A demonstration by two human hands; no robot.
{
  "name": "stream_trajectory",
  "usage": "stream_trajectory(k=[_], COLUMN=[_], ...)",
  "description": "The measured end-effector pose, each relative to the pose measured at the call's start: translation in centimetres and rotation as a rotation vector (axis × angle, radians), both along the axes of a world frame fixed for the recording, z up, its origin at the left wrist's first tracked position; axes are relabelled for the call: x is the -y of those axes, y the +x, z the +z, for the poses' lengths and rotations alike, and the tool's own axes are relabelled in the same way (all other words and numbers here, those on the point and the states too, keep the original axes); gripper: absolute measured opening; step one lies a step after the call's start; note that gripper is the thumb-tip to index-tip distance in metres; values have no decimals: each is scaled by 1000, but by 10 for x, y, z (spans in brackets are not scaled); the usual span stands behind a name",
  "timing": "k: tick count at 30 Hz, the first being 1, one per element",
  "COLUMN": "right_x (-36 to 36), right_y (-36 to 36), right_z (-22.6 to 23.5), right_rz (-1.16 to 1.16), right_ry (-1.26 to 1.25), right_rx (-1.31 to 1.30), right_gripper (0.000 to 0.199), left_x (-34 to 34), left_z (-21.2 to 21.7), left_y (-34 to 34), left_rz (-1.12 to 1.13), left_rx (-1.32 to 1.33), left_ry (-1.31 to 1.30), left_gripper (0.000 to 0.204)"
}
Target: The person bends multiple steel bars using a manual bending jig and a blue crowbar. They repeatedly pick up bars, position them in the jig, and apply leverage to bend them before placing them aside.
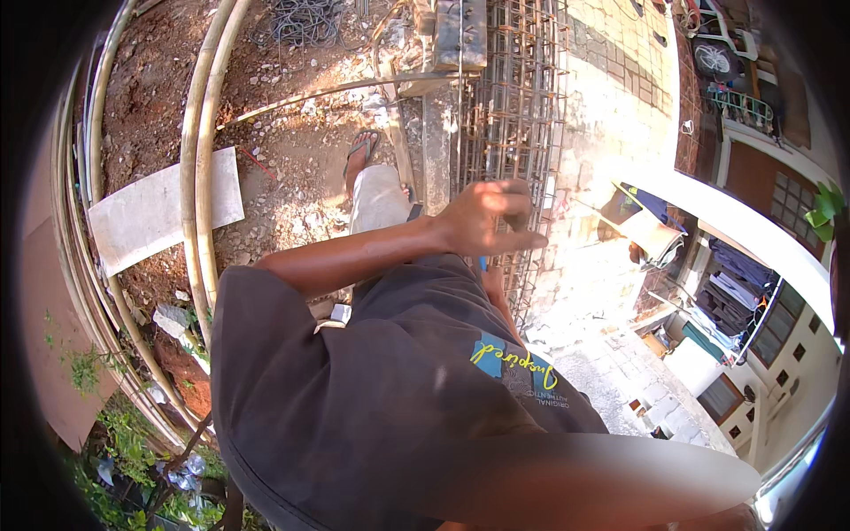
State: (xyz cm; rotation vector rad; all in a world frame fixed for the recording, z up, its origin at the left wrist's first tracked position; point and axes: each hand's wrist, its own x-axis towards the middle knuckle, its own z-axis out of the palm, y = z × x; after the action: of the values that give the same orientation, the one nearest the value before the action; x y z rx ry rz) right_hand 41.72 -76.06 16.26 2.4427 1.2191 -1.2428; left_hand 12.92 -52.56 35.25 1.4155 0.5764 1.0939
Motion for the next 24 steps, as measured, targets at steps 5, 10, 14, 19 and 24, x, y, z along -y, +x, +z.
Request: stream_trajectory(k=[5,10,14,19,24], right_x=[-32,-67,-82,-98,-93], right_y=[-23,-59,-87,-121,-135], right_z=[22,36,43,51,51], right_rz=[-35,-217,-210,-287,-139], right_ry=[-107,-129,-132,-177,-211], right_rx=[59,41,83,40,93], right_gripper=[51,47,49,59,62], left_x=[-87,-139,-137,-125,-122], left_z=[-187,-264,-268,-264,-248], left_y=[16,14,9,4,-2], left_rz=[368,141,61,15,-47], left_rx=[-636,-557,-310,-275,-243], left_ry=[-757,-959,-1000,-1018,-1081], left_gripper=[56,73,63,55,44])
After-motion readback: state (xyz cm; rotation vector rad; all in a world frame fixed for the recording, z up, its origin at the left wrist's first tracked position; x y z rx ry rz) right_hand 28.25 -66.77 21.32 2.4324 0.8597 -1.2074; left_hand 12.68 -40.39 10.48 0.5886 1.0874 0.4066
